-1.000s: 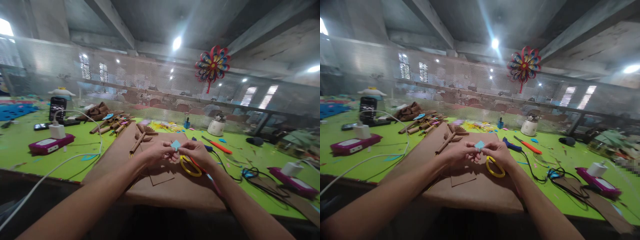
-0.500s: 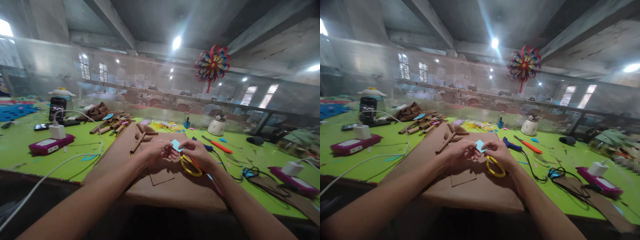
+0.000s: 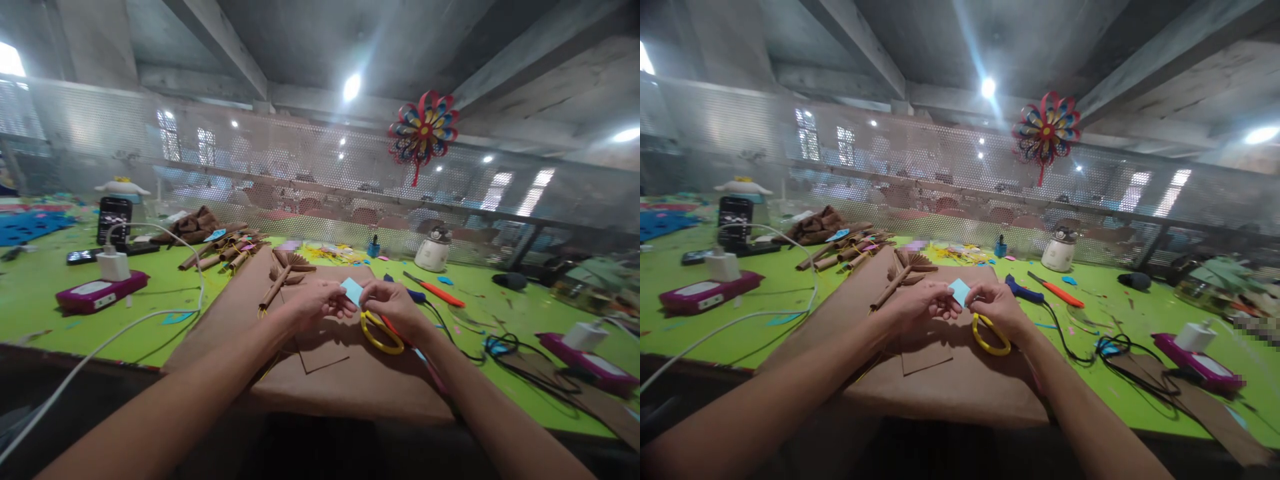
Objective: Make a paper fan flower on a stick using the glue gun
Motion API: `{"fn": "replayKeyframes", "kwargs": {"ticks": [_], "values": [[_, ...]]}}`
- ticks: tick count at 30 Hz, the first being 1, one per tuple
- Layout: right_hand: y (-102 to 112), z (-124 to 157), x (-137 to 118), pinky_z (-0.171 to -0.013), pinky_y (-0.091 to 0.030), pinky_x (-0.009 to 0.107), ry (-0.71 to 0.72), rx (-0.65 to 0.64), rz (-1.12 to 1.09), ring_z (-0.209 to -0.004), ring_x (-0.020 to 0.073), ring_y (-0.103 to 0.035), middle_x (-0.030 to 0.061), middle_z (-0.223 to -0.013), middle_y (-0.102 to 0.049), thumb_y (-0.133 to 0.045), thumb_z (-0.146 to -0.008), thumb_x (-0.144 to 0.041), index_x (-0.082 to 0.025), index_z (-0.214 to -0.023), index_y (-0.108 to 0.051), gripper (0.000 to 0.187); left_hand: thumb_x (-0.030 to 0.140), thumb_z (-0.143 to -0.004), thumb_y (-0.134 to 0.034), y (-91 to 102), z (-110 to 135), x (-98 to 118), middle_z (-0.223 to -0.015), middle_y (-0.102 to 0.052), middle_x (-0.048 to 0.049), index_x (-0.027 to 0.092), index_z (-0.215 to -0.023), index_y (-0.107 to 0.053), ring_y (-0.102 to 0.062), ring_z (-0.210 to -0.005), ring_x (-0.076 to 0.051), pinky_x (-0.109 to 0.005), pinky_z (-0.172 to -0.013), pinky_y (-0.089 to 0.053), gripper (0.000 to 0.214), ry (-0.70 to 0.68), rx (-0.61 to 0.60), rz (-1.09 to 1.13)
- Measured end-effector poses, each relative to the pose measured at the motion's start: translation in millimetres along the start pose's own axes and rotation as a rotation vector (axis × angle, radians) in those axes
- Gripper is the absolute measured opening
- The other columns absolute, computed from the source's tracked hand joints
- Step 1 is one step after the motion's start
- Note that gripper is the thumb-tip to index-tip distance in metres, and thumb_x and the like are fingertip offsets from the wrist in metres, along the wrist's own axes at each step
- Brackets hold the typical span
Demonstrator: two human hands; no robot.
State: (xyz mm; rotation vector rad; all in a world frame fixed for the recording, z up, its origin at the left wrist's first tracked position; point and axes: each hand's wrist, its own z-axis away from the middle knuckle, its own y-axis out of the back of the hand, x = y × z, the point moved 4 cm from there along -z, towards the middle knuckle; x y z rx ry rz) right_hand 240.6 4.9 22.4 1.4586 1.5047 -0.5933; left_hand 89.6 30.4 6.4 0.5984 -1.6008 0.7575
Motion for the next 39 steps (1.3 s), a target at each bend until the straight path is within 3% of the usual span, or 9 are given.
{"fn": "replayKeyframes", "kwargs": {"ticks": [5, 13, 20, 35, 39], "values": [[0.3, -0.2, 6.2, -0.065, -0.047, 0.028, -0.051, 0.033, -0.053, -0.068, 0.0135, -0.058, 0.0005, -0.073, -0.066, -0.070, -0.063, -0.024, -0.019, -0.080, -0.068, 0.018, 0.033, -0.078, -0.060, -1.5, 1.3, 0.9, -0.071, -0.063, -0.0083, 0.011, -0.077, -0.063, -0.057, -0.064, -0.012, -0.026, -0.063, -0.042, 0.022, 0.000, -0.032, -0.008], [0.3, 0.4, -2.3, -0.061, -0.047, 0.027, -0.011, 0.023, 0.068, -0.065, 0.0140, -0.057, 0.0030, -0.070, -0.067, -0.071, -0.068, -0.039, -0.018, -0.068, -0.069, 0.022, 0.035, -0.074, -0.067, -0.4, -0.3, -5.9, -0.074, -0.065, -0.0082, 0.010, -0.086, -0.064, -0.058, -0.065, -0.012, -0.027, -0.066, -0.043, 0.028, 0.039, -0.049, -0.052], [-0.2, -1.1, 17.1, -0.056, -0.044, 0.026, -0.113, 0.132, -0.020, -0.055, 0.0127, -0.055, 0.0013, -0.059, -0.063, -0.072, -0.066, -0.045, -0.016, -0.068, -0.066, 0.030, 0.035, -0.076, -0.066, -4.6, 1.1, -3.8, -0.073, -0.063, -0.0073, 0.009, -0.083, -0.064, -0.058, -0.062, -0.012, -0.027, -0.062, -0.042, 0.027, -0.026, -0.077, -0.084], [-6.2, -3.9, 22.2, -0.050, -0.040, 0.026, -0.161, 0.172, -0.040, -0.048, 0.0115, -0.052, -0.0012, -0.053, -0.060, -0.074, -0.061, -0.043, -0.018, -0.061, -0.056, 0.031, 0.026, -0.074, -0.064, -5.5, -0.7, -8.6, -0.074, -0.063, -0.0058, 0.010, -0.081, -0.065, -0.055, -0.064, -0.010, -0.023, -0.062, -0.043, 0.017, 0.053, -0.029, -0.044], [-6.5, -4.6, 23.5, -0.048, -0.040, 0.026, -0.151, 0.165, -0.019, -0.046, 0.0119, -0.052, -0.0017, -0.052, -0.059, -0.073, -0.063, -0.044, -0.019, -0.061, -0.055, 0.031, 0.032, -0.077, -0.061, -4.5, -1.2, -9.8, -0.074, -0.063, -0.0073, 0.010, -0.079, -0.065, -0.057, -0.065, -0.011, -0.024, -0.063, -0.043, 0.022, 0.068, -0.042, -0.011]]}}
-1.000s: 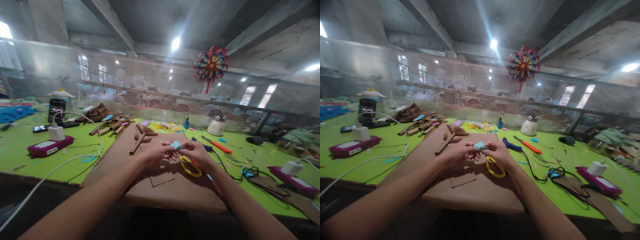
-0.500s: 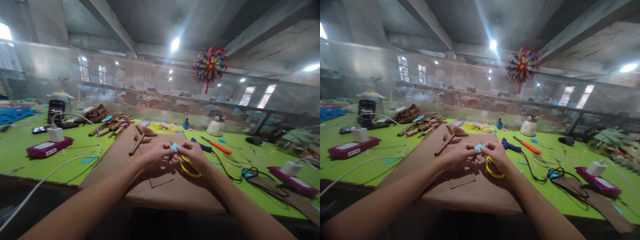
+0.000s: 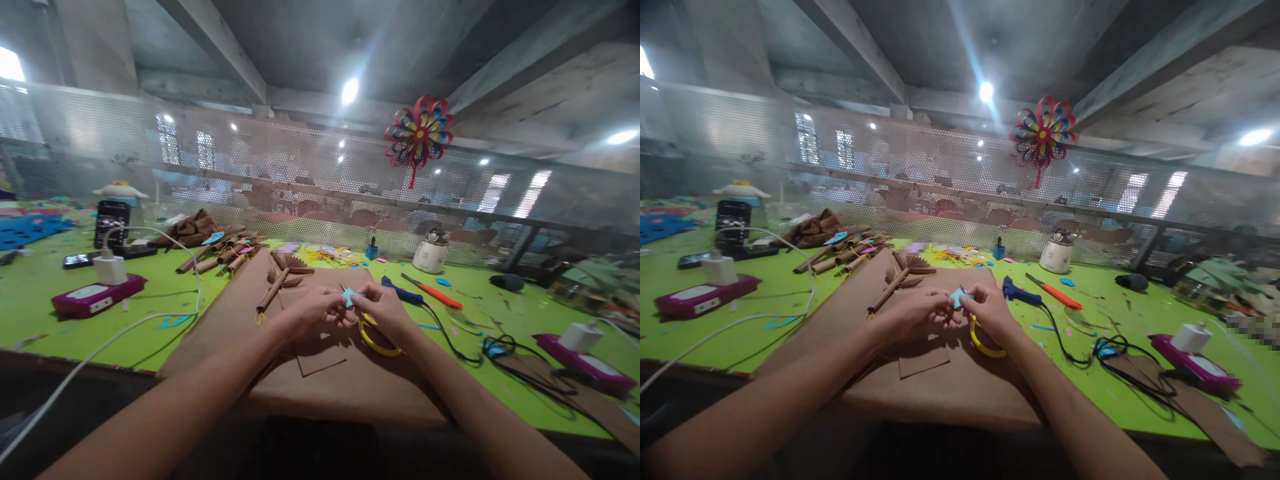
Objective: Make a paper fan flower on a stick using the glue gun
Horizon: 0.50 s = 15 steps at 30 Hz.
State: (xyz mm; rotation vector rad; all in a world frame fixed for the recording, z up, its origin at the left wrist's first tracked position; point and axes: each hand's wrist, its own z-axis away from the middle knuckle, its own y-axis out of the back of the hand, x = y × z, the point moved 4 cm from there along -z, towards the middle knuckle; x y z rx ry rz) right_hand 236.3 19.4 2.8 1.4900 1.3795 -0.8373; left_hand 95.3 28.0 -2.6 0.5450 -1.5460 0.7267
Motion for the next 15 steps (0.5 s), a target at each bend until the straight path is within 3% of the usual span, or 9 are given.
{"fn": "replayKeyframes", "kwargs": {"ticks": [6, 15], "values": [[-2.1, 0.3, 0.9, -0.047, -0.040, 0.025, 0.040, -0.016, 0.092, -0.045, 0.0121, -0.053, -0.0007, -0.052, -0.059, -0.068, -0.069, -0.041, -0.018, -0.065, -0.055, 0.026, 0.031, -0.074, -0.067, 4.2, -2.4, -6.6, -0.077, -0.062, -0.0076, 0.009, -0.083, -0.064, -0.056, -0.063, -0.010, -0.022, -0.061, -0.042, 0.023, 0.005, -0.016, 0.003], [-1.6, 2.4, 1.2, -0.048, -0.041, 0.024, 0.007, 0.013, 0.120, -0.046, 0.0111, -0.053, -0.0023, -0.051, -0.058, -0.068, -0.069, -0.036, -0.017, -0.069, -0.056, 0.023, 0.027, -0.075, -0.067, 4.0, -0.5, -7.0, -0.070, -0.063, -0.0070, 0.009, -0.080, -0.063, -0.055, -0.057, -0.009, -0.022, -0.054, -0.039, 0.019, 0.082, 0.027, -0.053]]}}
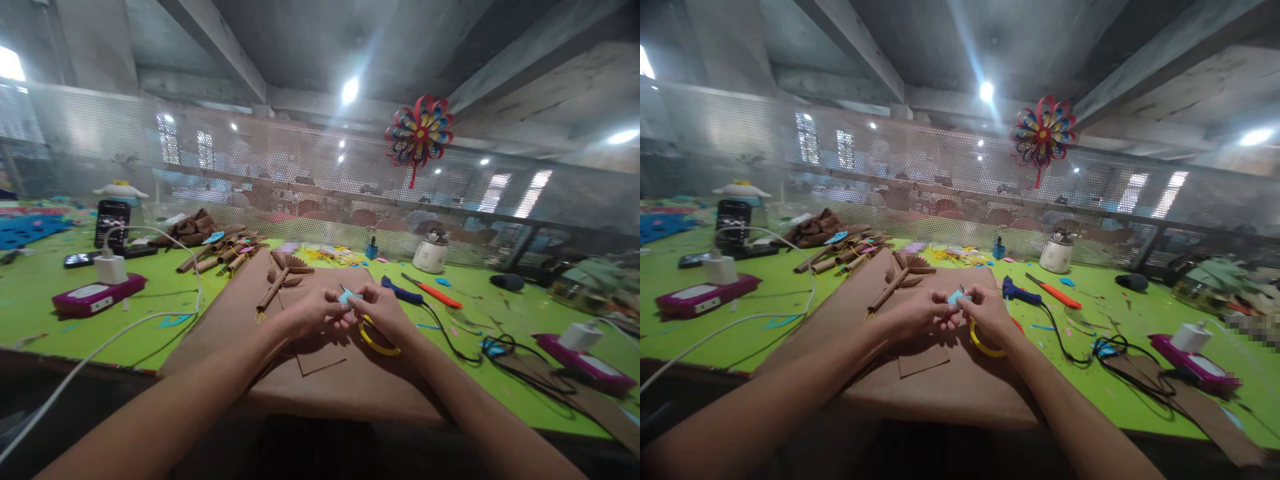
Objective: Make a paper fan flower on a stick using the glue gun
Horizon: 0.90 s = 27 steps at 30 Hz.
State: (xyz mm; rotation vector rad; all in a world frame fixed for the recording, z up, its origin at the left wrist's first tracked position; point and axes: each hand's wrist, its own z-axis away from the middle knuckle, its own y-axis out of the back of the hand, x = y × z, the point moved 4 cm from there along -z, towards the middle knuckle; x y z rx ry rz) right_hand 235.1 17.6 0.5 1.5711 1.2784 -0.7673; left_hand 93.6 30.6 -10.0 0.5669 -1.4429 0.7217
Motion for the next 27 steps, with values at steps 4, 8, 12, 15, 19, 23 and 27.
{"fn": "replayKeyframes", "kwargs": {"ticks": [4, 8, 12, 15, 19, 23, 27], "values": [[-0.7, -1.6, 1.3, -0.047, -0.042, 0.024, -0.003, -0.010, -0.038, -0.045, 0.0115, -0.053, -0.0023, -0.051, -0.059, -0.069, -0.067, -0.038, -0.017, -0.069, -0.056, 0.025, 0.024, -0.076, -0.065, 1.5, -1.1, -1.5, -0.069, -0.063, -0.0062, 0.009, -0.080, -0.064, -0.055, -0.057, -0.009, -0.021, -0.054, -0.039, 0.016, 0.015, 0.021, 0.030], [-1.2, -2.7, 1.9, -0.048, -0.042, 0.025, 0.004, -0.028, -0.079, -0.045, 0.0116, -0.054, -0.0017, -0.053, -0.060, -0.070, -0.065, -0.040, -0.018, -0.068, -0.055, 0.027, 0.023, -0.077, -0.064, 3.7, -3.5, -2.7, -0.074, -0.065, -0.0085, 0.008, -0.081, -0.065, -0.058, -0.062, -0.010, -0.023, -0.061, -0.043, 0.016, 0.008, 0.002, 0.101], [-0.5, -3.0, 2.6, -0.047, -0.042, 0.025, 0.006, -0.023, -0.083, -0.045, 0.0117, -0.054, -0.0017, -0.053, -0.060, -0.071, -0.065, -0.041, -0.018, -0.068, -0.055, 0.029, 0.021, -0.078, -0.062, 3.4, -3.7, -2.8, -0.075, -0.065, -0.0095, 0.008, -0.082, -0.065, -0.058, -0.063, -0.010, -0.023, -0.062, -0.043, 0.015, 0.009, 0.002, 0.134], [0.3, -3.3, 3.7, -0.047, -0.041, 0.024, 0.007, -0.020, -0.059, -0.045, 0.0118, -0.054, -0.0018, -0.052, -0.059, -0.071, -0.065, -0.039, -0.017, -0.069, -0.055, 0.027, 0.023, -0.078, -0.063, 2.2, -3.6, -3.8, -0.073, -0.064, -0.0083, 0.009, -0.080, -0.064, -0.057, -0.062, -0.010, -0.024, -0.063, -0.044, 0.014, 0.007, 0.007, 0.128], [0.7, -3.7, 4.1, -0.047, -0.041, 0.024, 0.009, -0.014, -0.040, -0.044, 0.0112, -0.053, -0.0020, -0.052, -0.059, -0.070, -0.066, -0.037, -0.017, -0.068, -0.055, 0.024, 0.025, -0.076, -0.065, 1.2, -4.1, -5.2, -0.071, -0.064, -0.0071, 0.010, -0.079, -0.063, -0.056, -0.062, -0.011, -0.025, -0.063, -0.045, 0.015, -0.023, 0.005, 0.096], [-0.5, -3.4, 3.6, -0.046, -0.042, 0.024, -0.010, -0.008, -0.062, -0.044, 0.0107, -0.053, -0.0023, -0.052, -0.059, -0.069, -0.066, -0.034, -0.017, -0.069, -0.054, 0.023, 0.027, -0.076, -0.064, 0.5, -3.9, -5.1, -0.069, -0.063, -0.0067, 0.010, -0.077, -0.062, -0.055, -0.058, -0.010, -0.025, -0.058, -0.043, 0.017, -0.034, 0.022, 0.039], [-1.9, -3.7, 5.6, -0.045, -0.043, 0.024, -0.041, 0.000, -0.116, -0.043, 0.0104, -0.052, -0.0029, -0.056, -0.060, -0.070, -0.064, -0.033, -0.018, -0.074, -0.053, 0.024, 0.030, -0.075, -0.064, -0.2, -4.5, -3.9, -0.069, -0.063, -0.0070, 0.010, -0.079, -0.062, -0.055, -0.055, -0.010, -0.024, -0.056, -0.041, 0.020, -0.028, 0.045, -0.023]]}}
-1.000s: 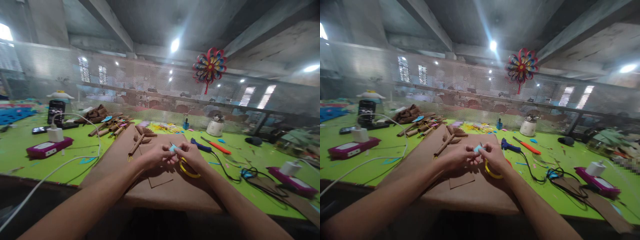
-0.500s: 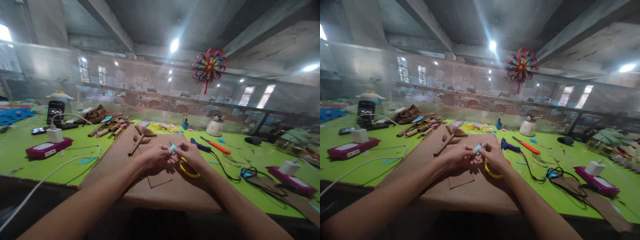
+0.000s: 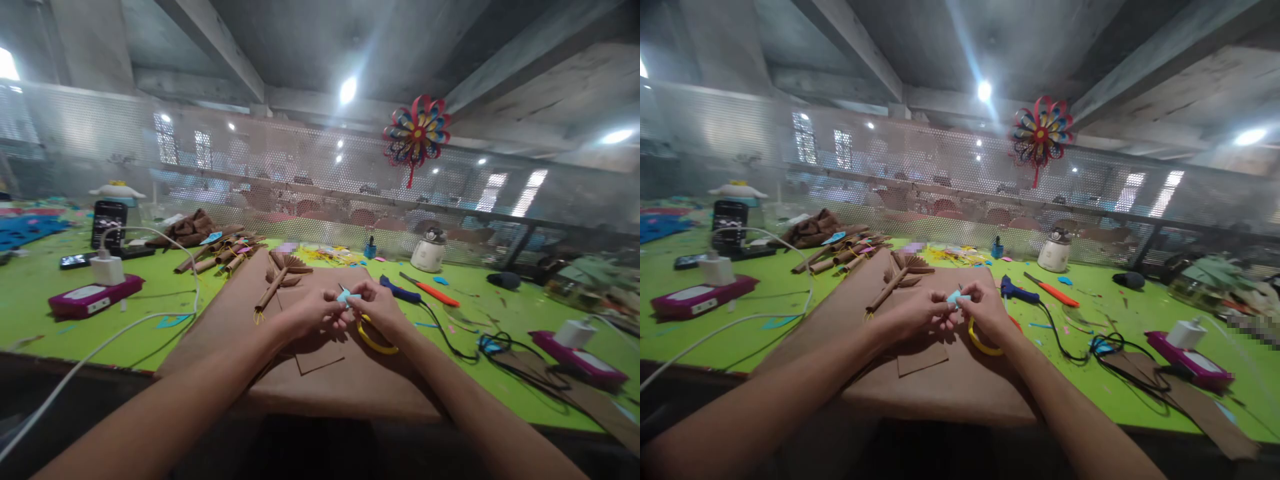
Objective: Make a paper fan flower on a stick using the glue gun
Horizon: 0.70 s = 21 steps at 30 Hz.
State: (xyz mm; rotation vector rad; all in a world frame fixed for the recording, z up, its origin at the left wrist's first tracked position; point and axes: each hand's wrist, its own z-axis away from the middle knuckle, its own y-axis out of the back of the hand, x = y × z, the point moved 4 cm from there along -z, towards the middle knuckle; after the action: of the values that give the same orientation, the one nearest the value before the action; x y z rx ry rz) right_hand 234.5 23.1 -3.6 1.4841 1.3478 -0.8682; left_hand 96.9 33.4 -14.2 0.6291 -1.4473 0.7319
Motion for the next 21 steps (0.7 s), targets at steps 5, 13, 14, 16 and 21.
{"fn": "replayKeyframes", "kwargs": {"ticks": [5, 13, 14, 16, 21], "values": [[-1.4, -1.4, 1.9, -0.045, -0.044, 0.024, 0.014, -0.023, -0.039, -0.044, 0.0098, -0.053, -0.0024, -0.062, -0.061, -0.071, -0.063, -0.032, -0.018, -0.083, -0.054, 0.030, 0.028, -0.076, -0.062, 1.8, -2.9, -0.8, -0.069, -0.062, -0.0059, 0.011, -0.080, -0.060, -0.055, -0.054, -0.010, -0.023, -0.053, -0.039, 0.018, -0.008, 0.028, -0.056], [-0.9, 2.2, 5.4, -0.045, -0.037, 0.021, -0.125, -0.100, -0.099, -0.049, 0.0079, -0.051, 0.0008, -0.064, -0.062, -0.071, -0.067, -0.042, -0.014, -0.080, -0.060, 0.033, 0.032, -0.076, -0.063, 0.0, -1.5, 0.0, -0.071, -0.060, -0.0052, 0.010, -0.084, -0.061, -0.053, -0.057, -0.009, -0.024, -0.056, -0.041, 0.023, -0.020, -0.044, -0.022], [-1.2, 3.0, 5.6, -0.045, -0.036, 0.020, -0.143, -0.120, -0.108, -0.049, 0.0077, -0.050, 0.0008, -0.062, -0.061, -0.071, -0.067, -0.043, -0.013, -0.077, -0.060, 0.033, 0.032, -0.076, -0.063, -0.3, -1.1, 0.5, -0.073, -0.060, -0.0052, 0.010, -0.084, -0.062, -0.053, -0.058, -0.009, -0.024, -0.057, -0.042, 0.023, -0.025, -0.054, -0.010], [-1.1, 3.7, 5.2, -0.045, -0.034, 0.020, -0.152, -0.133, -0.123, -0.048, 0.0071, -0.048, -0.0003, -0.058, -0.058, -0.072, -0.066, -0.045, -0.013, -0.072, -0.061, 0.035, 0.031, -0.076, -0.064, -0.6, -0.7, 1.2, -0.074, -0.060, -0.0049, 0.010, -0.086, -0.062, -0.054, -0.060, -0.009, -0.023, -0.059, -0.042, 0.023, -0.031, -0.067, 0.013], [-0.2, 3.1, 4.6, -0.044, -0.033, 0.020, -0.132, -0.111, -0.145, -0.045, 0.0063, -0.046, -0.0021, -0.055, -0.056, -0.072, -0.064, -0.049, -0.013, -0.068, -0.059, 0.038, 0.029, -0.078, -0.063, 0.2, -1.0, 0.1, -0.073, -0.061, -0.0048, 0.011, -0.086, -0.062, -0.054, -0.060, -0.009, -0.023, -0.058, -0.041, 0.020, -0.021, -0.069, 0.026]]}}
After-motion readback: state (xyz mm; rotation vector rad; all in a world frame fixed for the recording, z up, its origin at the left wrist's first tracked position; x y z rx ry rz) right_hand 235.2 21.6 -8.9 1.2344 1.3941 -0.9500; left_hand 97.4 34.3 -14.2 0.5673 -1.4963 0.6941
